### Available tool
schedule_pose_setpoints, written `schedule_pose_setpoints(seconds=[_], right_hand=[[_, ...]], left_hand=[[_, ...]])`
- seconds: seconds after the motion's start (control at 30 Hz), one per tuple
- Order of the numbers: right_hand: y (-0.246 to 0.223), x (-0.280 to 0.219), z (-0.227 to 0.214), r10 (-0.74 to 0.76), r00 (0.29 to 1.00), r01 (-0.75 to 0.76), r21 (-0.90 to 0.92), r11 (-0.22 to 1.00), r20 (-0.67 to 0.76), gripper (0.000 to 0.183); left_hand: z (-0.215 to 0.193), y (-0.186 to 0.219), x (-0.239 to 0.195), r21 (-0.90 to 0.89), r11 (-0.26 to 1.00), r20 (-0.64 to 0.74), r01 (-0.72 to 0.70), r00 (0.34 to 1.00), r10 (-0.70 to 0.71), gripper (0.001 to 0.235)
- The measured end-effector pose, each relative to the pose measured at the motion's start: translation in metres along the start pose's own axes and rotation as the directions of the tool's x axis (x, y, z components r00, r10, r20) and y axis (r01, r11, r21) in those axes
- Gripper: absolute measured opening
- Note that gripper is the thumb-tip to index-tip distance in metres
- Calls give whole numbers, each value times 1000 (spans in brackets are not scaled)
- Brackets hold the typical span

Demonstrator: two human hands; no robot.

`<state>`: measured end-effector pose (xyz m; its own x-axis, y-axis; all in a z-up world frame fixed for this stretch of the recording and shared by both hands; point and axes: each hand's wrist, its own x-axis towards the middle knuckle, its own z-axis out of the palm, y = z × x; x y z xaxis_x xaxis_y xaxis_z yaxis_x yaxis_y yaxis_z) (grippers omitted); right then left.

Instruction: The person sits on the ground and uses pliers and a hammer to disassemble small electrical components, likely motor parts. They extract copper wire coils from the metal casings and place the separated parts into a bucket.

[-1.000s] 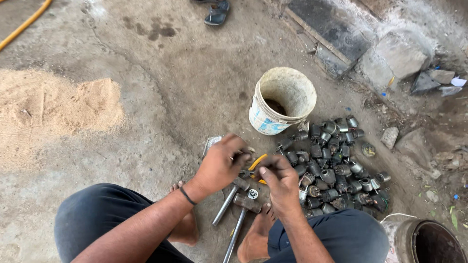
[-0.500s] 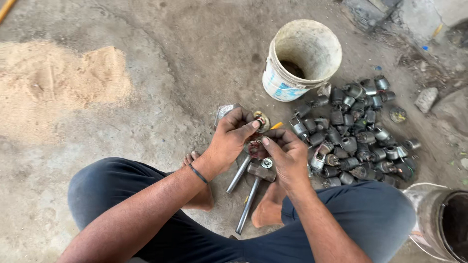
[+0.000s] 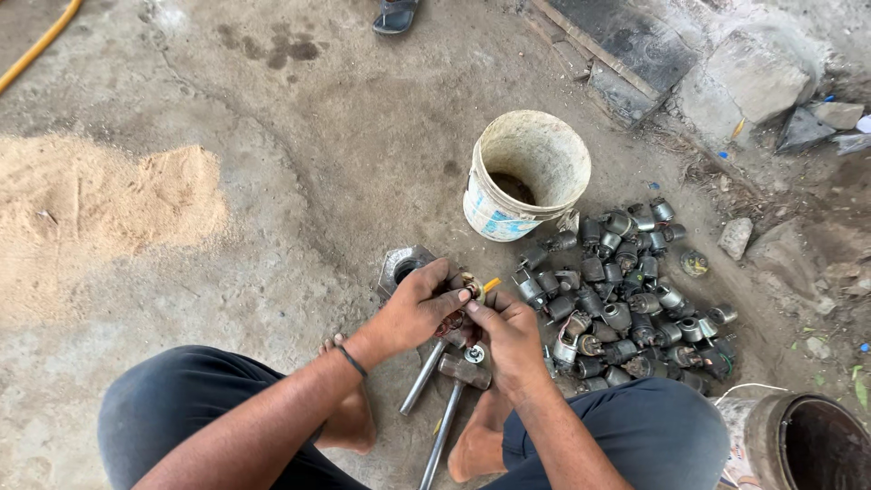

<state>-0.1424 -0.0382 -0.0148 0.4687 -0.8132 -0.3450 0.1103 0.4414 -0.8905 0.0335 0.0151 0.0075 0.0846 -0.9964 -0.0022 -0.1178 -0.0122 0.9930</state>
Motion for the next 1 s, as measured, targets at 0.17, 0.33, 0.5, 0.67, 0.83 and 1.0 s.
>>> schedule_pose_setpoints(seconds=[0.17,0.33,0.5,0.67,0.83,1.0], right_hand=[[-1,1,-14,77,993,-91,174,980,88,7],[-7,-10,-11,84,990,-103,180,978,109,9],[-29,-4,-5,82,995,-87,109,990,56,18],[-32,-14,-21,62,987,-70,52,996,148,12],[-35,-21,-14,58,982,-88,166,982,181,14],[-33,-23,-4,49,985,-80,182,980,167,22]], left_hand=[[-4,12,-2,32,999,75,18,997,-21,15],[-2,32,-14,195,955,159,-224,968,194,22],[-16,48,-7,287,807,256,-515,854,454,45],[-20,37,-9,223,909,198,-352,929,311,31],[-17,43,-12,89,992,82,-84,994,77,20],[-3,45,-15,31,992,49,-120,992,118,14]])
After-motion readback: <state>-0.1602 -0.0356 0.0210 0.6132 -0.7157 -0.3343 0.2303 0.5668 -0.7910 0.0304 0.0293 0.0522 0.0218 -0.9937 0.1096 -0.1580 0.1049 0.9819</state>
